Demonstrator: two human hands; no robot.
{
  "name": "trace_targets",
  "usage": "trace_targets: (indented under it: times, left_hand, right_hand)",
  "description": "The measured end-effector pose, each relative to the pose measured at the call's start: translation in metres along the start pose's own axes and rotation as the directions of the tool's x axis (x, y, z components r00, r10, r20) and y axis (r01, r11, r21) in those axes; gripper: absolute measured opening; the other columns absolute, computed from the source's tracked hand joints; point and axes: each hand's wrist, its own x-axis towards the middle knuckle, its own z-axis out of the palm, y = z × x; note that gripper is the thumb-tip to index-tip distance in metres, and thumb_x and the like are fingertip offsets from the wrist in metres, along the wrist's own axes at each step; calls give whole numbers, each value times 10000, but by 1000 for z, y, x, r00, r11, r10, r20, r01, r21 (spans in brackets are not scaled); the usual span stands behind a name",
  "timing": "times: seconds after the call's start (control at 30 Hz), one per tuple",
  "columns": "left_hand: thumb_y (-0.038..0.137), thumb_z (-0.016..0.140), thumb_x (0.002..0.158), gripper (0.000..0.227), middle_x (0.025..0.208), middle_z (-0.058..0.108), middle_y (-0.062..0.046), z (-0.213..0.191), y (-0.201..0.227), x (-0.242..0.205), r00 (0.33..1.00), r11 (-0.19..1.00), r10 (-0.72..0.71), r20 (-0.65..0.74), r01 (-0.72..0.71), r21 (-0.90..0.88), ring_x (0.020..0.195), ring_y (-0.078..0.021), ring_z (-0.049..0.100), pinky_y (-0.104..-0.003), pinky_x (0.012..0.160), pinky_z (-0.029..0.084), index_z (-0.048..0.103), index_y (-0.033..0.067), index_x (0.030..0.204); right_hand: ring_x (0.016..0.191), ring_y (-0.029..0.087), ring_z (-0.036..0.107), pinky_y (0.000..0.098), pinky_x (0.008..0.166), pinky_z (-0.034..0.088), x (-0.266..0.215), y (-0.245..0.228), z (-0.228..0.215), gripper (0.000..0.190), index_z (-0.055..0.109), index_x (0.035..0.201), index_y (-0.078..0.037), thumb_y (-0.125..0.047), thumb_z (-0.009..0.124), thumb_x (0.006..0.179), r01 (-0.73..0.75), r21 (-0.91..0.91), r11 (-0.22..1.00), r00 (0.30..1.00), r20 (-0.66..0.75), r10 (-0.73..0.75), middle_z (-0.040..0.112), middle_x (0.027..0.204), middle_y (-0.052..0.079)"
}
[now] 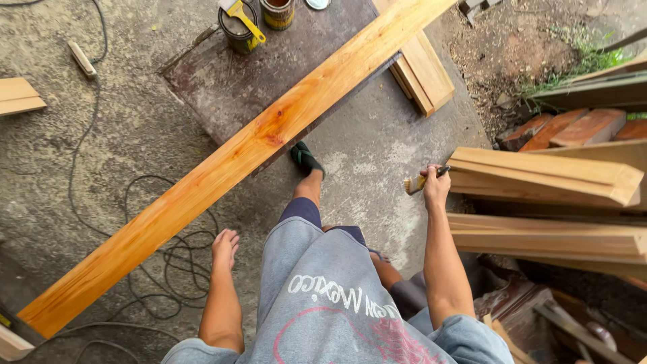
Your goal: The person applies wood stain to a long plank using a brush, repeatedly dipping the brush into a can and spreading the stain along the plank's length. The person repositions the plank and continues applying stain to cover the entire surface.
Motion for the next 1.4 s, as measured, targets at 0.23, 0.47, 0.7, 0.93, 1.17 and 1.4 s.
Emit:
trace_targets:
  times: [0.23, 0.47, 0.7, 0.93, 1.17, 1.4]
  left_hand:
    - [419, 530, 1019, 704, 1595, 443, -179, 41, -3, 32, 992, 915, -69, -109, 19, -404, 1439, -375, 472, -515, 1189, 352, 333, 29, 1571]
    - [734, 502, 940, 1078, 1687, 231, -196, 73, 6, 98, 970, 756, -37, -239, -130, -642, 1530, -409, 351, -552, 1253, 229, -13, 104, 1646]
    - [732, 508, 910, 971, 1655, 334, -147, 85, -46, 179, 947, 596, -6, -322, -255, -761, 1523, -406, 330, -561, 1252, 199, 287, 96, 1609]
    - [529, 573, 932, 629, 1414, 574, -70, 97, -69, 205, 902, 339, 30, -431, -415, -844, 1242, -267, 553, -489, 1045, 465, 522, 125, 1411]
    - [425, 588, 926, 489, 1296, 615, -46, 109, -50, 195, 885, 351, 15, -465, -440, -827, 1177, -247, 578, -492, 1022, 494, 589, 116, 1305]
    - [411, 602, 928, 502, 1314, 617, -67, 111, -48, 188, 899, 330, 23, -438, -420, -845, 1210, -265, 580, -504, 1035, 497, 571, 95, 1317]
  right_hand:
    - [710, 181, 659, 324, 683, 576, 160, -44, 46, 220, 632, 1130, 23, -3, 542, 931, -119, 40, 992, 970, 220, 108, 657, 803, 69]
    - [656, 137, 630, 289, 593, 518, 302, -50, 118, 257, 699, 1188, -26, -70, 573, 968, -108, -199, 974, 962, 228, 153, 633, 844, 35]
    - [785, 165, 763, 328, 661, 690, 425, -52, 200, 402, 600, 1262, -81, -128, 680, 871, -36, -161, 986, 961, 265, 78, 740, 1142, 108]
    - [633, 161, 553, 341, 664, 547, 498, -27, 223, 299, 642, 1163, 12, -255, 666, 1031, -513, 248, 822, 790, 510, 340, 626, 920, 91]
    - [586, 160, 511, 300, 622, 481, 510, -19, 221, 293, 646, 1117, -20, -293, 641, 1013, -633, 302, 713, 698, 620, 358, 631, 858, 82]
    - [606, 103, 610, 333, 582, 606, 506, -44, 202, 256, 648, 1073, -91, -330, 559, 1063, -113, -362, 925, 930, 289, 227, 766, 894, 54]
